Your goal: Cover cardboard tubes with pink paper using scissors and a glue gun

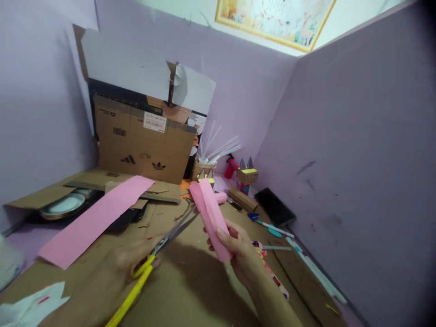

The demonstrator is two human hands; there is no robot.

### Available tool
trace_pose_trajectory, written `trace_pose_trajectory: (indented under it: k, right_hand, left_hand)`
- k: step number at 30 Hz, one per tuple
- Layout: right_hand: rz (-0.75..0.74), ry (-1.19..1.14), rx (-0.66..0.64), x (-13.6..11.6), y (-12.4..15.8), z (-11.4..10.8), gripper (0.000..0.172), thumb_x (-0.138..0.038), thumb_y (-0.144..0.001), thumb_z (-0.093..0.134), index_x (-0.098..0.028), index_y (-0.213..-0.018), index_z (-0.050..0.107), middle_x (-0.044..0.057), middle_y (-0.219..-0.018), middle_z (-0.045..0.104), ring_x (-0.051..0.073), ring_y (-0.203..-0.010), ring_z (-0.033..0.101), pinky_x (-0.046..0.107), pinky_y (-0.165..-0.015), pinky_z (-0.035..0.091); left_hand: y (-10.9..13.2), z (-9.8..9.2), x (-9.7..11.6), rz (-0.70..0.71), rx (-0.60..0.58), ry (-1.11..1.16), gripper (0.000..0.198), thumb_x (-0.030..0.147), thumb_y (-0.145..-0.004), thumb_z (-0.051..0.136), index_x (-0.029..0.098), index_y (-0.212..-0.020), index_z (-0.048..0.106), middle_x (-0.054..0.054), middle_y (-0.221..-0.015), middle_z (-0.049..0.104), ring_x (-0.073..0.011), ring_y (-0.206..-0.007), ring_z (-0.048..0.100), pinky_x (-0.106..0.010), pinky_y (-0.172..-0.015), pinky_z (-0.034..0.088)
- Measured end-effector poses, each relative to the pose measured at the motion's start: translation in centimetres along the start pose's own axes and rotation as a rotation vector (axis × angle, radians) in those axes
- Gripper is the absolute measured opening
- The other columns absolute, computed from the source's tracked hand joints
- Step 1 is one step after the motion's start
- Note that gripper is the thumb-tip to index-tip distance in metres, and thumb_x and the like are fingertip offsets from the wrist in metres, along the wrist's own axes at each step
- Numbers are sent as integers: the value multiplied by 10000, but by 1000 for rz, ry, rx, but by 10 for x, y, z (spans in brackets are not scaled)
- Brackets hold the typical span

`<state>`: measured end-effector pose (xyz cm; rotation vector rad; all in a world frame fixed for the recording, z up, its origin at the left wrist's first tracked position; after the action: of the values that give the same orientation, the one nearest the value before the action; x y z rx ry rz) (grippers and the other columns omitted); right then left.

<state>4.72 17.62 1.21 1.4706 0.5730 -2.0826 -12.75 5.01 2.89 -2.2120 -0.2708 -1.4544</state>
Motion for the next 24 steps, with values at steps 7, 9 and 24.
trace_pose_trajectory:
  k: [7, 9, 24]
  right_hand:
    - [-70, 131, 4, -9, -1, -8, 420, -403, -651, 737, -150, -986, 712, 34, -755, 626, 130, -609, 509, 224, -532, 393]
    - [-75, 152, -4, -8, -2, -8, 435, -407, -656, 733, -152, -1007, 707, 27, -740, 610, 133, -615, 506, 222, -531, 387]
    - [-128, 397, -63, -16, 1, 8, 566, -402, -659, 686, -111, -1143, 654, 65, -913, 679, 207, -760, 557, 282, -660, 424]
  left_hand:
    - [15, 20, 20, 288, -203, -426, 360, 241, -759, 567, 351, -1087, 666, -25, -910, 728, -222, -746, 673, -211, -598, 490]
    - [16, 14, 15, 287, -95, -411, 395, 226, -755, 545, 351, -1113, 656, -34, -981, 718, -233, -795, 672, -222, -644, 493]
    - [22, 18, 31, 485, -51, -726, 338, 207, -738, 494, 260, -1046, 621, -41, -895, 701, -181, -695, 661, -185, -565, 477]
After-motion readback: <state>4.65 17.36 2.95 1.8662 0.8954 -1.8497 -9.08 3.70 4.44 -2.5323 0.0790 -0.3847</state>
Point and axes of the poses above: each hand's wrist, its own y-axis away from the middle knuckle, its own z-axis out of the palm, x = y × z, the point moved 10 cm from there along -y, towards the middle knuckle
